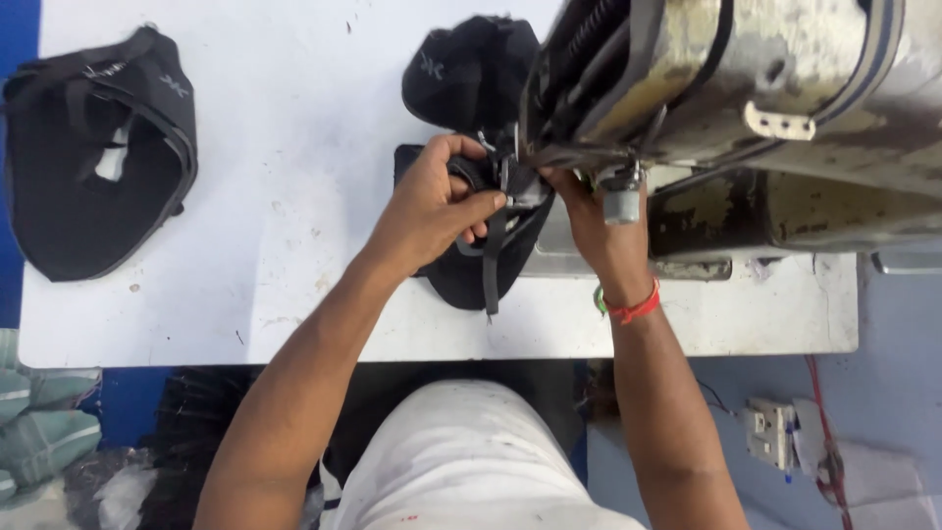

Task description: The person sews black sandals using a sewing machine, guiding the straps and sole under the needle. They repeatedly pick up sandals from a stack, align them, and stitch the straps before cutting the thread with scissors.

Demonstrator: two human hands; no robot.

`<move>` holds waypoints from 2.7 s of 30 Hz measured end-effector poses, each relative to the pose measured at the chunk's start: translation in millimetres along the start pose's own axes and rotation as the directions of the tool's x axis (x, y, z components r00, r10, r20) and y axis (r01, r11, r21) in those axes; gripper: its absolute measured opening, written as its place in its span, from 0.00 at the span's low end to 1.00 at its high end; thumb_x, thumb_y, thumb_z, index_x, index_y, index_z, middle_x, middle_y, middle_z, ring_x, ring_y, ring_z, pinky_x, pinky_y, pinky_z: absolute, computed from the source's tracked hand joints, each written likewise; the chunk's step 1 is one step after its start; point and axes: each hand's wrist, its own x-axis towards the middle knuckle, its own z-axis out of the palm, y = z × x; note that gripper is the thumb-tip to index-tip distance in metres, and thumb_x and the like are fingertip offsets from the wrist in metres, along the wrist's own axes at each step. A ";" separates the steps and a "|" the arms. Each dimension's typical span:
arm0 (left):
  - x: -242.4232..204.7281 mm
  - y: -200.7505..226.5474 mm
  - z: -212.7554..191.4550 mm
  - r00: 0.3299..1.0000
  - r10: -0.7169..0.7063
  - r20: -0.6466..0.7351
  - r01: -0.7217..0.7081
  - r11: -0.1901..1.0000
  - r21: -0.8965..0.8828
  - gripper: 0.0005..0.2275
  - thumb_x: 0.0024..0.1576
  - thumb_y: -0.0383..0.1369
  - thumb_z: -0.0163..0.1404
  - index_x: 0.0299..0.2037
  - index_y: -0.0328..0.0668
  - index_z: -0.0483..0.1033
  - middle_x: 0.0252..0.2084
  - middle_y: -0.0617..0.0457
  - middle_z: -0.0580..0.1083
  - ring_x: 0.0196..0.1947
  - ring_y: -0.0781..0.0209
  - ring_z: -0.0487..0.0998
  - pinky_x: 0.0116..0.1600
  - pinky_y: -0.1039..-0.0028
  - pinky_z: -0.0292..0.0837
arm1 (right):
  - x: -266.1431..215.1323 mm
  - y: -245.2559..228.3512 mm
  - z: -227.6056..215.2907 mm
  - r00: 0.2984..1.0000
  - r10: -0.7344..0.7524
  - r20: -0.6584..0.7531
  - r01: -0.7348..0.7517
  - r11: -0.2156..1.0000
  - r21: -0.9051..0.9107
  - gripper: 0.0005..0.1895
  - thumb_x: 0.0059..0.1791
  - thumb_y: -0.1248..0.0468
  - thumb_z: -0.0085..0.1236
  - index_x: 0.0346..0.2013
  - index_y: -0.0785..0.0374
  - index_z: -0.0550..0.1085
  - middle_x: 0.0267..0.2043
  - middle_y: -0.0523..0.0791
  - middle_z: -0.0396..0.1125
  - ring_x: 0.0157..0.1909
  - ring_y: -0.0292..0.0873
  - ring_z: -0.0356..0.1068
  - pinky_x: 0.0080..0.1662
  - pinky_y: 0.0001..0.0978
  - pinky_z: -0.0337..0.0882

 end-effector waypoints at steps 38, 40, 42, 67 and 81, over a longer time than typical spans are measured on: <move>-13.6 -47.4 33.3 0.978 0.035 -0.204 -0.182 0.616 -0.767 0.09 0.59 0.23 0.60 0.48 0.31 0.79 0.42 0.50 0.80 0.41 0.65 0.82 0.47 0.73 0.79 | -45.3 -36.3 -6.5 0.964 -0.107 0.245 0.245 0.720 -0.650 0.26 0.50 0.70 0.62 0.63 0.51 0.74 0.34 0.44 0.74 0.23 0.40 0.69 0.26 0.36 0.67; -16.2 -47.5 37.4 0.966 -0.029 -0.256 -0.186 0.608 -0.772 0.07 0.58 0.22 0.59 0.45 0.35 0.80 0.40 0.52 0.81 0.39 0.67 0.82 0.47 0.75 0.79 | -48.0 -40.3 -4.1 0.946 -0.145 0.290 0.304 0.709 -0.637 0.31 0.48 0.71 0.62 0.66 0.51 0.72 0.37 0.45 0.73 0.28 0.43 0.71 0.30 0.37 0.69; -15.3 -47.3 37.4 0.964 -0.031 -0.265 -0.194 0.604 -0.773 0.07 0.57 0.23 0.59 0.45 0.35 0.80 0.40 0.52 0.81 0.39 0.68 0.82 0.47 0.75 0.79 | -47.4 -40.9 -4.2 0.945 -0.144 0.292 0.305 0.708 -0.637 0.31 0.48 0.70 0.63 0.66 0.51 0.71 0.36 0.46 0.73 0.28 0.44 0.71 0.31 0.38 0.69; -17.6 -28.9 42.3 0.928 0.062 -0.367 -0.308 0.681 -0.664 0.07 0.59 0.24 0.57 0.46 0.32 0.76 0.42 0.46 0.81 0.39 0.65 0.83 0.45 0.75 0.82 | -41.6 -36.2 -2.0 0.954 -0.119 0.274 0.266 0.757 -0.597 0.37 0.44 0.73 0.63 0.68 0.49 0.69 0.50 0.50 0.76 0.39 0.47 0.79 0.36 0.36 0.77; -70.2 -139.6 28.0 0.950 -0.216 -0.225 0.256 0.952 0.166 0.16 0.63 0.44 0.51 0.38 0.36 0.78 0.25 0.54 0.74 0.25 0.66 0.71 0.34 0.75 0.68 | -45.5 -40.9 -1.3 0.961 -0.079 0.265 0.226 0.776 -0.589 0.39 0.46 0.73 0.62 0.71 0.48 0.65 0.36 0.50 0.75 0.30 0.49 0.75 0.33 0.41 0.72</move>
